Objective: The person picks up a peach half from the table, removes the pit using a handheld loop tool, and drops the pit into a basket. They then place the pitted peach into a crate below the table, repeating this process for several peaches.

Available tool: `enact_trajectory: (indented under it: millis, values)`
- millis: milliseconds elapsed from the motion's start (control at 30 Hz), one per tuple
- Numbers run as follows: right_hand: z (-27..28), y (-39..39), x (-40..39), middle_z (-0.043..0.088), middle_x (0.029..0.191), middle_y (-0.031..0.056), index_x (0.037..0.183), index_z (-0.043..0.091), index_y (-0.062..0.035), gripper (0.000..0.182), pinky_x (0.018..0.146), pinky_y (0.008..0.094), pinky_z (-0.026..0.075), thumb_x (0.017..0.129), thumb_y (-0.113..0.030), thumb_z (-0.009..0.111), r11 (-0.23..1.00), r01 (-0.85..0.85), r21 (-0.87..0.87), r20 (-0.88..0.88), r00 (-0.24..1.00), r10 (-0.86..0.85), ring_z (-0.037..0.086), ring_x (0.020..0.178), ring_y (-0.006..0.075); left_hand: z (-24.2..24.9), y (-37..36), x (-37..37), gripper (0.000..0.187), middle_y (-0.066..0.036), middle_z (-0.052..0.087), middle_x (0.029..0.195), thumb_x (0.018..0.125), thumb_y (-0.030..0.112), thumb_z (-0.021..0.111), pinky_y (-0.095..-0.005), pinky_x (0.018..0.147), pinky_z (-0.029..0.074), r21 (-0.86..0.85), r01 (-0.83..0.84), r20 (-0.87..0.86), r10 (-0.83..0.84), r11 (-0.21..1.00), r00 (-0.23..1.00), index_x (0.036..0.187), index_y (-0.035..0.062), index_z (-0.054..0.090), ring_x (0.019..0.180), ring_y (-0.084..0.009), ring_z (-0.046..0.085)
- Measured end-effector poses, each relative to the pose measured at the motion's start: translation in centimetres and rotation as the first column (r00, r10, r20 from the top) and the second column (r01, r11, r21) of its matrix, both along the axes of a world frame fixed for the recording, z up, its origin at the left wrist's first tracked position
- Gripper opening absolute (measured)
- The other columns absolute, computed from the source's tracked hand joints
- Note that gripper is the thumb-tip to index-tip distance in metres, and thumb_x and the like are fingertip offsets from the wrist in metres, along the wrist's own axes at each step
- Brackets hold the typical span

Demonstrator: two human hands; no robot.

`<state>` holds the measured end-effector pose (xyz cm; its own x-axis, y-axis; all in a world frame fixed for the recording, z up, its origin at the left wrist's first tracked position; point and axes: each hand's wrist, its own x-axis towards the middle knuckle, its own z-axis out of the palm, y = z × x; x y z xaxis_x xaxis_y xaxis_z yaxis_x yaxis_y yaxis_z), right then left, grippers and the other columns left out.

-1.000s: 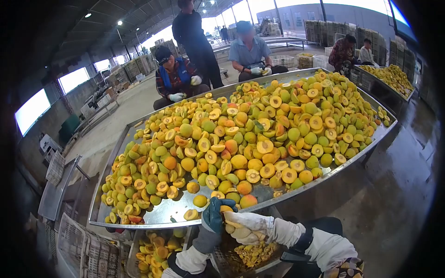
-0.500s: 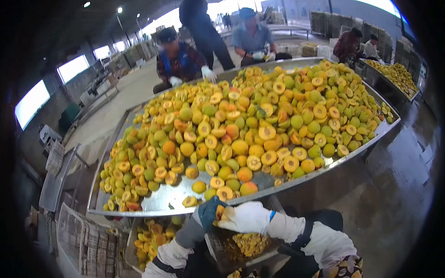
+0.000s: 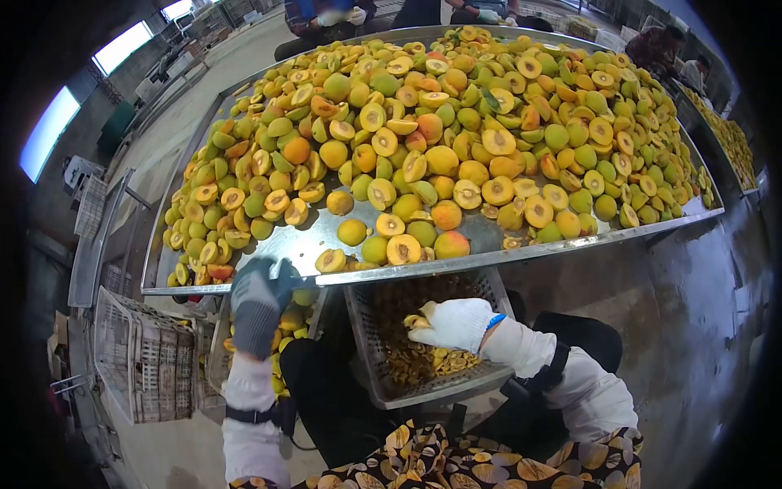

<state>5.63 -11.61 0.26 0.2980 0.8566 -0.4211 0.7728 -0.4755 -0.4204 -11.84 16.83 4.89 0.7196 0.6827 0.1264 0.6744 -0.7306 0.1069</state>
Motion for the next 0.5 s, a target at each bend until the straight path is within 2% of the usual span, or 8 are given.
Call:
enact_trajectory:
  millis: [67, 100, 200, 267, 300, 367, 433, 500]
  values:
    - [0.8, 0.3, -0.7, 0.071, 0.083, 0.0219, 0.103, 0.066, -0.0014, 0.062, 0.071, 0.0484, 0.056, 0.092, -0.061, 0.05, 0.999, -0.017, 0.03, -0.066, 0.998, 0.019, 0.07, 0.079, 0.0415, -2.9, 0.9, 3.3, 0.06, -0.022, 0.071, 0.099, 0.09, 0.053, 0.062, -0.0446, 0.087, 0.052, 0.01, 0.134, 0.078, -0.135, 0.991, 0.988, 0.115, -0.0015, 0.067, 0.096, -0.0376, 0.068]
    - [0.9, 0.4, -0.7, 0.071, 0.085, 0.0221, 0.101, 0.067, -0.0016, 0.062, 0.072, 0.0485, 0.055, 0.092, -0.06, 0.05, 0.999, -0.015, 0.038, -0.062, 0.998, 0.017, 0.07, 0.081, 0.0413, -3.0, 0.6, 4.9, 0.063, -0.023, 0.07, 0.1, 0.089, 0.055, 0.061, -0.0454, 0.087, 0.052, -0.2, 0.16, -0.062, -0.175, 0.967, 0.983, 0.115, -0.0023, 0.066, 0.097, -0.0379, 0.067]
    - [2.0, 0.5, -0.6, 0.071, 0.087, 0.0236, 0.099, 0.07, -0.0017, 0.063, 0.076, 0.0488, 0.055, 0.093, -0.061, 0.049, 0.996, 0.069, 0.049, -0.118, 0.991, -0.063, 0.069, 0.085, 0.042, -5.6, 1.6, 7.6, 0.056, -0.023, 0.07, 0.1, 0.086, 0.052, 0.068, -0.045, 0.087, 0.053, -0.393, 0.299, 0.005, -0.323, 0.87, 0.946, 0.112, 0.0022, 0.066, 0.097, -0.0385, 0.067]
    - [-0.4, 0.3, -0.1, 0.071, 0.082, 0.0214, 0.105, 0.069, -0.0016, 0.064, 0.072, 0.0474, 0.056, 0.093, -0.062, 0.049, 0.965, 0.148, 0.215, -0.236, 0.967, -0.096, 0.07, 0.08, 0.0411, -7.5, 3.7, 8.3, 0.054, -0.019, 0.071, 0.103, 0.084, 0.05, 0.071, -0.0414, 0.085, 0.054, -0.463, 0.326, 0.002, -0.368, 0.824, 0.93, 0.113, 0.0048, 0.066, 0.096, -0.0357, 0.068]
    - [-1.0, 0.7, 0.4, 0.071, 0.079, 0.0203, 0.109, 0.069, -0.0016, 0.065, 0.071, 0.0467, 0.056, 0.093, -0.062, 0.05, 0.936, 0.189, 0.298, -0.296, 0.95, -0.098, 0.07, 0.077, 0.0407, -7.7, 3.8, 8.0, 0.049, -0.017, 0.072, 0.094, 0.08, 0.047, 0.078, -0.0435, 0.08, 0.054, -0.428, 0.366, 0.166, -0.326, 0.826, 0.931, 0.099, 0.0032, 0.067, 0.088, -0.0353, 0.069]
    - [4.8, 1.2, 0.6, 0.055, 0.056, 0.0064, 0.107, 0.062, 0.0007, 0.065, 0.044, 0.032, 0.044, 0.096, -0.062, 0.05, 0.919, 0.395, 0.006, -0.796, 0.558, -0.234, 0.054, 0.044, 0.018, -6.0, 1.9, 7.7, 0.044, -0.015, 0.071, 0.091, 0.079, 0.037, 0.083, -0.0386, 0.074, 0.057, -0.513, 0.31, 0.337, -0.145, 0.8, 0.93, 0.1, 0.0032, 0.064, 0.083, -0.0256, 0.07]
    - [5.5, 1.0, 0.5, 0.05, 0.052, 0.0008, 0.113, 0.059, 0.0011, 0.069, 0.038, 0.0276, 0.037, 0.096, -0.065, 0.05, 0.878, 0.445, -0.179, -0.907, 0.271, -0.322, 0.045, 0.039, 0.0109, -5.7, 0.0, 7.3, 0.043, -0.012, 0.069, 0.091, 0.08, 0.028, 0.085, -0.0329, 0.071, 0.058, -0.802, 0.228, 0.429, 0.266, 0.552, 0.863, 0.105, 0.0035, 0.059, 0.082, -0.0186, 0.068]
    - [6.8, 1.1, 0.1, 0.039, 0.048, -0.0037, 0.115, 0.055, 0.0, 0.064, 0.034, 0.0253, 0.032, 0.097, -0.061, 0.052, 0.837, 0.481, -0.262, -0.965, -0.114, -0.236, 0.039, 0.035, 0.0084, -5.0, -3.5, 7.4, 0.042, -0.01, 0.065, 0.1, 0.085, 0.025, 0.08, -0.0317, 0.072, 0.06, -0.813, 0.508, 0.582, 0.432, 0.285, 0.689, 0.111, 0.0044, 0.055, 0.086, -0.0189, 0.067]
